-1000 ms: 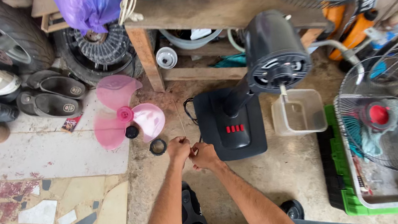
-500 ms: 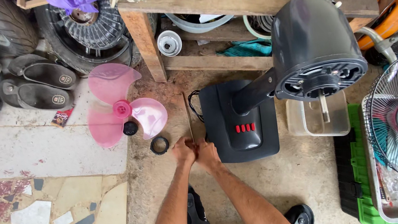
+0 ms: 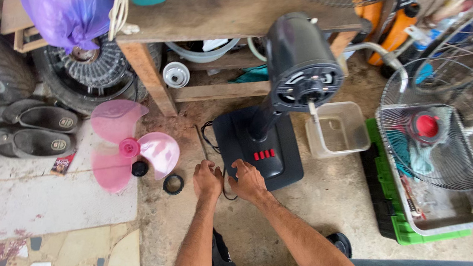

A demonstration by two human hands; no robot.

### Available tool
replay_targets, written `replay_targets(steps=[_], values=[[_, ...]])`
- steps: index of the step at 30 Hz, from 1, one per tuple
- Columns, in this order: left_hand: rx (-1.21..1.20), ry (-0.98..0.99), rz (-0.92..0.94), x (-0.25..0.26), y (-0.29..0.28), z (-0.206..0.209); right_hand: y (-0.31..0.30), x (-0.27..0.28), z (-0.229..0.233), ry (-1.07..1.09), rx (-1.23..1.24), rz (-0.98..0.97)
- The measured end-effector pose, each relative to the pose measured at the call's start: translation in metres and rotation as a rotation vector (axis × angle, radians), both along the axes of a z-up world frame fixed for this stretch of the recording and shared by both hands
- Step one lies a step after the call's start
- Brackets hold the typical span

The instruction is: The person disassembles a table fan by removing the front grille, unscrewing the blade nut, and detaching the fan blades. They then remove the rear grille and use a screwdriver to loosen a screw on the fan motor housing.

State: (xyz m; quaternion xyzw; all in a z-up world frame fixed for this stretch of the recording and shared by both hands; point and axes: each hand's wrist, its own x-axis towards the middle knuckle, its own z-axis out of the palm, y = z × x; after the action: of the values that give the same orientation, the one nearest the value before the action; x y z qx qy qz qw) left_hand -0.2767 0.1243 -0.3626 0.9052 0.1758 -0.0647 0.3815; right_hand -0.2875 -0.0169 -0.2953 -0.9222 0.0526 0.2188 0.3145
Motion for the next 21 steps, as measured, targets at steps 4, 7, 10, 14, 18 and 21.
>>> replay_targets(steps=[4, 7, 10, 14, 18, 21], values=[[0.029, -0.151, -0.13, 0.004, -0.03, 0.051, -0.035, -0.004, 0.036, -0.129, -0.044, -0.018], [0.003, -0.244, -0.209, 0.002, -0.059, 0.074, -0.065, -0.017, 0.057, -0.174, -0.062, -0.1], [-0.046, -0.35, -0.292, 0.002, -0.092, 0.09, -0.101, -0.025, 0.072, -0.259, -0.093, -0.164], [-0.08, -0.399, -0.371, -0.012, -0.146, 0.104, -0.154, -0.048, 0.085, -0.342, -0.11, -0.256], [-0.097, -0.453, -0.481, -0.024, -0.203, 0.116, -0.214, -0.073, 0.094, -0.467, -0.168, -0.323], [-0.123, -0.442, -0.555, -0.033, -0.248, 0.124, -0.262, -0.094, 0.097, -0.357, -0.168, -0.439]])
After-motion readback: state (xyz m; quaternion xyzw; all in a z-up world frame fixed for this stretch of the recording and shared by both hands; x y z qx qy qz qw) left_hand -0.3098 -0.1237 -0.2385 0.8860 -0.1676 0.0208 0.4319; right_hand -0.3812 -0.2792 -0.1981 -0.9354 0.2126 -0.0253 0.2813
